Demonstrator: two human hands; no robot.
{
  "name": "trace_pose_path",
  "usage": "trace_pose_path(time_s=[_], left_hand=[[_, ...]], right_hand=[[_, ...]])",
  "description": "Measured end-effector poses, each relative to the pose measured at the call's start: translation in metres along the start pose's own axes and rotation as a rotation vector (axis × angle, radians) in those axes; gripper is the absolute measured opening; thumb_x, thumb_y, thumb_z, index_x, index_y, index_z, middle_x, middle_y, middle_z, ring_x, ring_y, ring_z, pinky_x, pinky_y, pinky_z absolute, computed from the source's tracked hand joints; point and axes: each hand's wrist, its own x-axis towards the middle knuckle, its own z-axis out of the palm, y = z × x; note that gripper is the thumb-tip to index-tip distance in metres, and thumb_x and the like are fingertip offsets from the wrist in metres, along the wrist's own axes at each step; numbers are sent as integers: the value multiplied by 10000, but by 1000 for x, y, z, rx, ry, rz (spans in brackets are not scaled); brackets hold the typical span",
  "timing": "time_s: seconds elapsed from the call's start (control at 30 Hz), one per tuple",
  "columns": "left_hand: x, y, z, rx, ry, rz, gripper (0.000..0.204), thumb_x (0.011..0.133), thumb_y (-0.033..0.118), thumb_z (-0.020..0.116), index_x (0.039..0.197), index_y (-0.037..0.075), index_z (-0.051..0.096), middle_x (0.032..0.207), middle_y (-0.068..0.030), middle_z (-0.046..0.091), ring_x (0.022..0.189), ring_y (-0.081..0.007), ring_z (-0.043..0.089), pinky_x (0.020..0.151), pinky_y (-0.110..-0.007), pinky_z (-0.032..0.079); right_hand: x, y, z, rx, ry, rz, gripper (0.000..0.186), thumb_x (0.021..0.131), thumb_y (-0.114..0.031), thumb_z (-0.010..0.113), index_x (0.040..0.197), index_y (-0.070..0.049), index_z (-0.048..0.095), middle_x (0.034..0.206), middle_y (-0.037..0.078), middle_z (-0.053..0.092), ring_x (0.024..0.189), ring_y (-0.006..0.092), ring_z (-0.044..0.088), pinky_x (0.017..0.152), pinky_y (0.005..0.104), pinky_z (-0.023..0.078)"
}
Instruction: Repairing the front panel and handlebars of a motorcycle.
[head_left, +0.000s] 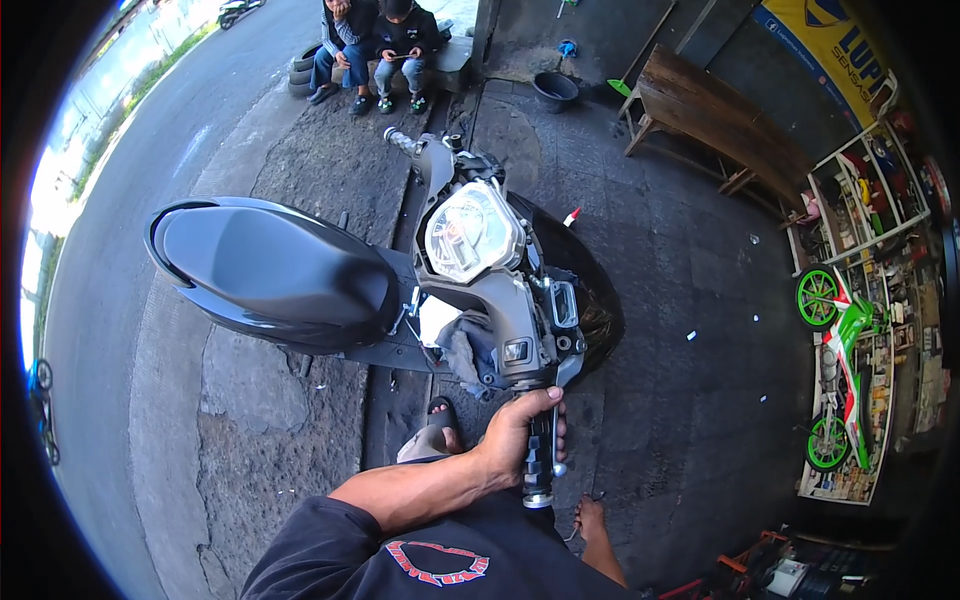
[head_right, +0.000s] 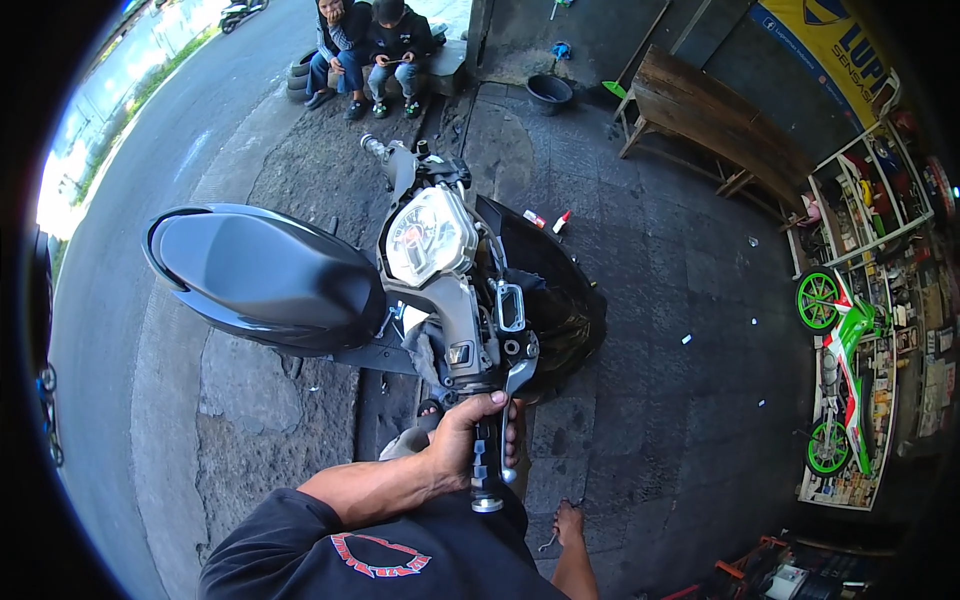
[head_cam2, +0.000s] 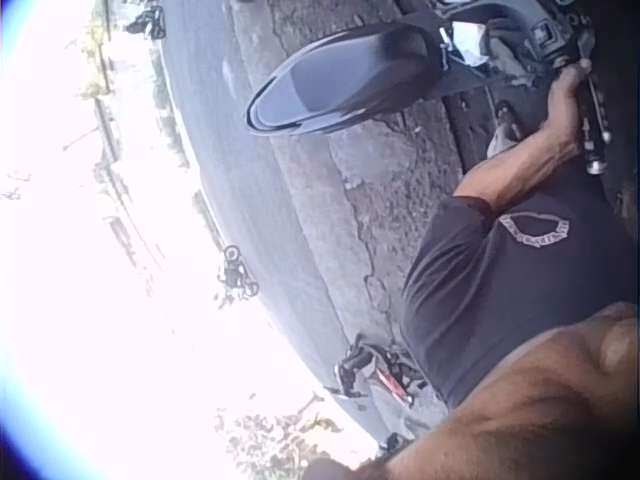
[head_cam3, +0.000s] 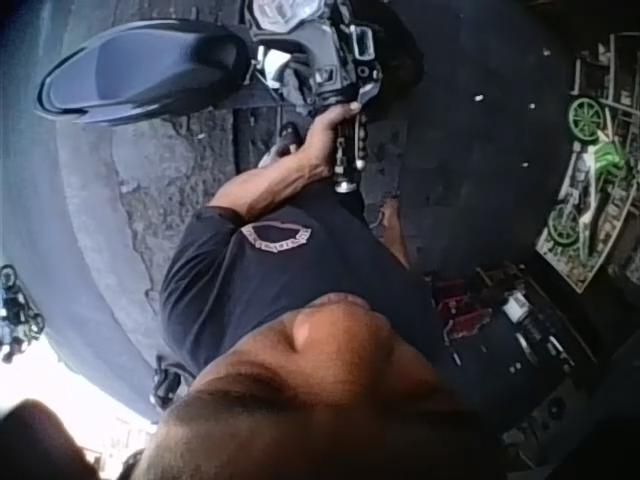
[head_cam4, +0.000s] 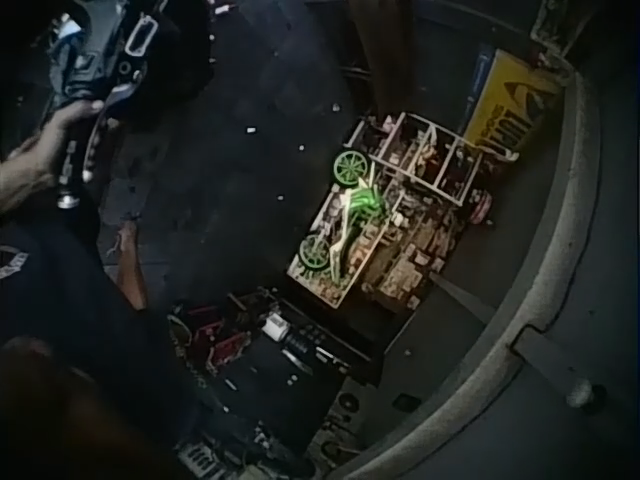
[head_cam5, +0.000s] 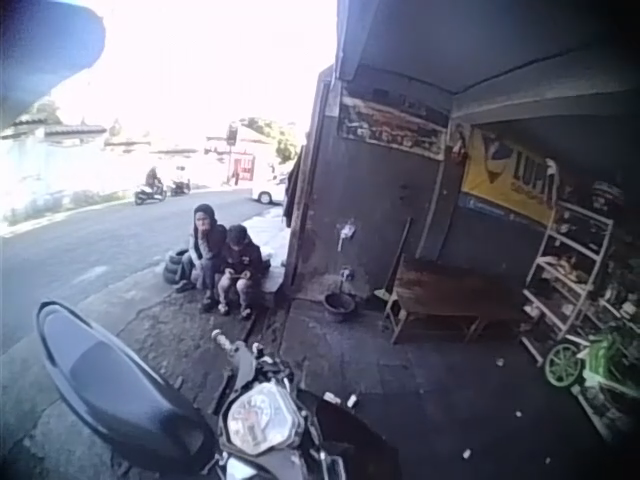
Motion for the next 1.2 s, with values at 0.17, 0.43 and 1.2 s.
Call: trace_pose_path(time_s=[0.17,0.43,1.2], left_hand=[[9,-1,16,8,39,51,297,854,363,652,896,85,557,688,-54,557,583,-196,549,572,-362,496],[11,1,16,42,-48,53,445,864,431,599,1040,24,569,847,-147,624,757,-281,639,737,-416,542],[10,0,15,48,-4,77,374,855,360,626,1007,18,602,858,-139,653,790,-256,637,782,-404,522]], right_hand=[[2,-13,6,51,-50,-42,347,963,-381,528,718,-140,479,601,0,451,458,137,393,432,316,332],[16,-18,21,16,-59,-76,361,957,-380,545,697,-140,474,603,-5,462,457,127,410,425,316,340],[-53,-123,60,-233,19,-763,596,959,-494,498,691,29,601,636,166,595,646,326,582,654,454,432]])
